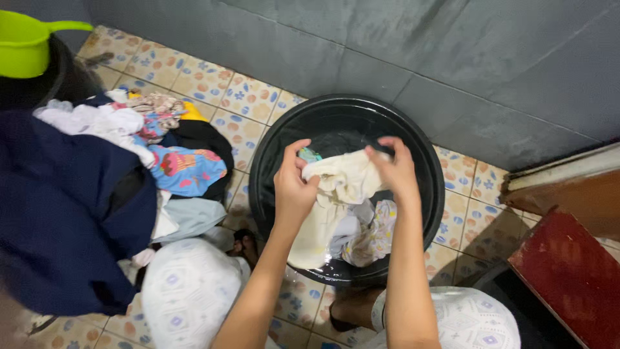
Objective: The person puts clothing into a basin of water, pours detergent from a packet into another basin, and agitates the soapy water by hand.
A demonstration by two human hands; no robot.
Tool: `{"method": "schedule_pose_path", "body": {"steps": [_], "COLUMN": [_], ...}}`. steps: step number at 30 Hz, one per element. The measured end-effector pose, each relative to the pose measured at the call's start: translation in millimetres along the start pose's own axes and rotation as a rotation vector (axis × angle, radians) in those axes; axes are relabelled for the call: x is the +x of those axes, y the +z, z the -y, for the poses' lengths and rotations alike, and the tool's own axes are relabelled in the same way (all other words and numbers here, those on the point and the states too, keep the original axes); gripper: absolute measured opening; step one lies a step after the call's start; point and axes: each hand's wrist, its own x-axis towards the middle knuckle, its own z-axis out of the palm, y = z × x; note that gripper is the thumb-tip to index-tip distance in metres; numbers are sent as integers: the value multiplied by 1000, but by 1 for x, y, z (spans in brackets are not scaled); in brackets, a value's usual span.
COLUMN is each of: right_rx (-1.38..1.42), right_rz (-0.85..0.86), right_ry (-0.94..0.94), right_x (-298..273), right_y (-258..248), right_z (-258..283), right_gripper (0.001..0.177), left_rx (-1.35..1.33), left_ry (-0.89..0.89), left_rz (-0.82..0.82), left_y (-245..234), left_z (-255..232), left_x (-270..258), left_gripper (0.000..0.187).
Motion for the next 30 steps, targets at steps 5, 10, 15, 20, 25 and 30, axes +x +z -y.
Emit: {"method": "schedule_pose_path", "body": {"steps": [5, 10, 15, 20, 25, 30], "right_rx": [-485, -404, -242, -333, 166, 1048], "right_rz": [138, 542, 443, 317, 319, 411], "right_ry": [74, 101, 114, 117, 582, 701], "right_x": [-10, -36, -55, -57, -51, -3], "right_y": [56, 137, 166, 191, 168, 104], "right_z": [-129, -196, -232, -258, -245, -169], "right_gripper": [47, 59, 65, 64, 33, 6], "left_rx": [382, 541, 629, 810, 758, 347], "left_ry": [80, 7, -211, -362, -242, -218], "left_rz": [132, 444, 551, 631, 545, 433], "left_y": [76, 122, 116, 119, 109, 114], "left_z": [162, 252, 252, 258, 263, 258], "left_x": [11, -34, -37, -28, -29, -8], "left_gripper": [58, 66, 74, 65, 80, 55]}}
